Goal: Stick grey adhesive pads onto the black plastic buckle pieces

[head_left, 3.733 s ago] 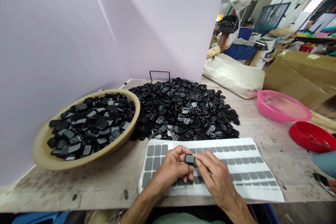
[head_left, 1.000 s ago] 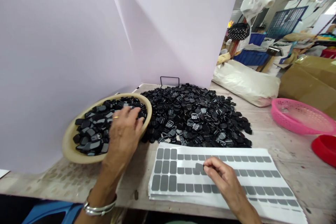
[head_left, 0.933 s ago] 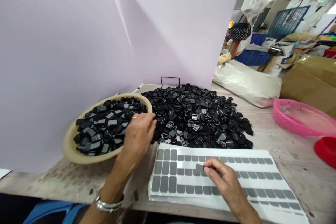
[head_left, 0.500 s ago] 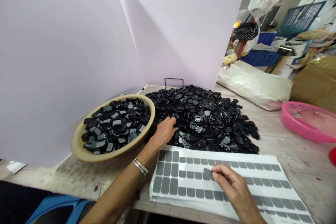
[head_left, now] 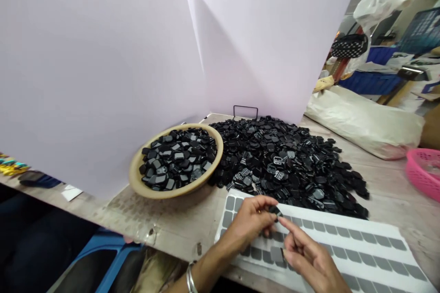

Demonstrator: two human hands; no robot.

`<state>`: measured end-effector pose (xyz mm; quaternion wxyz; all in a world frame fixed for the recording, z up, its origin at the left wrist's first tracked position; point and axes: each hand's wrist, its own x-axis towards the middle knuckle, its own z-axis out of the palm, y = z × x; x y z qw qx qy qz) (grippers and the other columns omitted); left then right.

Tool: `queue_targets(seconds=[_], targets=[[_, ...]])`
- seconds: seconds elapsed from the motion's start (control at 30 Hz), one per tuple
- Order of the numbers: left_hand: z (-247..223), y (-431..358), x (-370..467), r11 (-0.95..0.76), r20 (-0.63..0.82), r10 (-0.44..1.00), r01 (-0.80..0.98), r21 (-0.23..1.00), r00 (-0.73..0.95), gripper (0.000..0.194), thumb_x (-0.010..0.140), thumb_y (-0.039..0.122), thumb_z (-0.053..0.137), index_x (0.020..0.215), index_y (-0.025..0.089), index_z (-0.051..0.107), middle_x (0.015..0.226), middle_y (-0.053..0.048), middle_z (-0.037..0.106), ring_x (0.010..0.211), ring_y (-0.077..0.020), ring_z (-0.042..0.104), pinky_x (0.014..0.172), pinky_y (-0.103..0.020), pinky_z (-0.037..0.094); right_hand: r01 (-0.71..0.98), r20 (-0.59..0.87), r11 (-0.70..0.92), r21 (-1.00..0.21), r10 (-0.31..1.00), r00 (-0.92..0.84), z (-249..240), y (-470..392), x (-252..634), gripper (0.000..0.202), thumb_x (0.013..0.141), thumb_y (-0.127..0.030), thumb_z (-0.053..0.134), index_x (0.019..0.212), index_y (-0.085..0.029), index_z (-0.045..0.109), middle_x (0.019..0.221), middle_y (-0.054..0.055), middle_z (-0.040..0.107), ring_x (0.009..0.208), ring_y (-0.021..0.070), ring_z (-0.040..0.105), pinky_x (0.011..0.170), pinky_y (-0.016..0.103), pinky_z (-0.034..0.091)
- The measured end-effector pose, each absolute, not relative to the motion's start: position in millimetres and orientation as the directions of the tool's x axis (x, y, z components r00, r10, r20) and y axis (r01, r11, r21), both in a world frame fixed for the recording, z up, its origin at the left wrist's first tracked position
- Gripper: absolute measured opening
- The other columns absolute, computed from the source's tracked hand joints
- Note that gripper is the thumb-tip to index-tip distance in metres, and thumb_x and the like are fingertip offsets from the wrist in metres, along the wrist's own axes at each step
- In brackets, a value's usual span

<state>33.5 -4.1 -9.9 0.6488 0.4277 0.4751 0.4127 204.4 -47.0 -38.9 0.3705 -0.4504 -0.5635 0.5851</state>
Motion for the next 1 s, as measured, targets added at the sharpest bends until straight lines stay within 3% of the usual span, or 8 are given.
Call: queue_targets(seconds=[0.1, 0.2, 0.33, 0.5, 0.63, 0.77, 1.0], targets=[[-14.7, -16.8, 40.1, 0.403, -0.33, 0.904, -0.286, 0.869, 0.271, 0.041, 0.06, 0.024, 0.072, 0.097, 0.01, 0.06, 0.054, 0.002, 0.06, 0.041, -0.0085, 0.051, 0.046, -0.02, 0.04, 0.082, -0.15, -0.131, -0.988, 0.932, -0.329, -42.7, -46.8, 206.8, 0.049, 0.083, -0.047, 0.057, 0.126, -0.025, 0.056, 0.074, -0.001, 0.053, 0.062, 0.0141, 0.049, 0.059, 0.027, 0.041], [-15.7, -19.9, 35.5, 0.473, -0.354, 0.866, -0.352, 0.808, 0.353, 0.039, 0.062, 0.027, 0.072, 0.095, 0.01, 0.06, 0.058, -0.003, 0.065, 0.045, -0.0105, 0.057, 0.047, -0.02, 0.041, 0.068, -0.181, -0.168, -0.983, 0.92, -0.348, -44.5, -47.0, 212.5, 0.051, 0.083, -0.046, 0.056, 0.129, -0.023, 0.053, 0.074, 0.0, 0.052, 0.062, 0.0141, 0.049, 0.059, 0.028, 0.041], [-16.9, -19.6, 29.3, 0.481, -0.313, 0.846, -0.367, 0.796, 0.431, 0.037, 0.063, 0.029, 0.076, 0.091, 0.011, 0.059, 0.064, -0.003, 0.065, 0.054, -0.0134, 0.062, 0.049, -0.021, 0.045, 0.085, -0.193, -0.173, -0.981, 0.897, -0.398, -36.9, -47.9, 215.1, 0.05, 0.083, -0.037, 0.057, 0.131, -0.025, 0.052, 0.076, 0.0, 0.053, 0.063, 0.0134, 0.048, 0.06, 0.028, 0.04], [-16.3, -19.7, 32.7, 0.49, -0.336, 0.843, -0.339, 0.803, 0.421, 0.051, 0.057, 0.022, 0.082, 0.102, 0.012, 0.06, 0.072, -0.002, 0.065, 0.052, -0.0096, 0.06, 0.048, -0.018, 0.043, 0.109, -0.172, -0.136, -0.985, 0.87, -0.462, -19.4, -44.6, 212.0, 0.049, 0.081, -0.03, 0.057, 0.129, -0.023, 0.054, 0.074, -0.001, 0.054, 0.064, 0.0135, 0.05, 0.06, 0.027, 0.038], [-13.8, -17.2, 36.8, 0.447, -0.311, 0.871, -0.35, 0.824, 0.38, 0.043, 0.057, 0.018, 0.081, 0.095, 0.012, 0.061, 0.069, 0.002, 0.061, 0.05, -0.0069, 0.056, 0.047, -0.018, 0.043, 0.135, -0.085, -0.04, -0.99, 0.936, -0.343, -14.5, -38.7, 217.2, 0.035, 0.086, -0.031, 0.052, 0.119, -0.022, 0.059, 0.077, 0.0, 0.054, 0.065, 0.0131, 0.05, 0.059, 0.025, 0.04], [-11.3, -15.5, 40.5, 0.444, -0.303, 0.871, -0.357, 0.822, 0.387, 0.041, 0.061, 0.017, 0.079, 0.094, 0.015, 0.054, 0.065, 0.004, 0.057, 0.058, -0.0143, 0.065, 0.044, -0.016, 0.042, 0.344, 0.131, 0.174, -0.923, 0.981, -0.144, -14.5, -34.3, 219.6, 0.023, 0.091, -0.027, 0.048, 0.11, -0.024, 0.06, 0.088, 0.001, 0.056, 0.079, 0.0149, 0.054, 0.069, 0.026, 0.043], [-9.8, -16.2, 43.9, 0.48, -0.311, 0.842, -0.35, 0.804, 0.442, 0.037, 0.066, 0.014, 0.073, 0.095, 0.015, 0.051, 0.068, 0.002, 0.062, 0.055, -0.0119, 0.065, 0.042, -0.014, 0.042, 0.496, 0.368, 0.427, -0.756, 0.904, -0.217, -15.0, -32.8, 211.1, 0.021, 0.093, -0.016, 0.043, 0.108, -0.021, 0.058, 0.091, 0.004, 0.058, 0.083, 0.0152, 0.056, 0.072, 0.027, 0.044]])
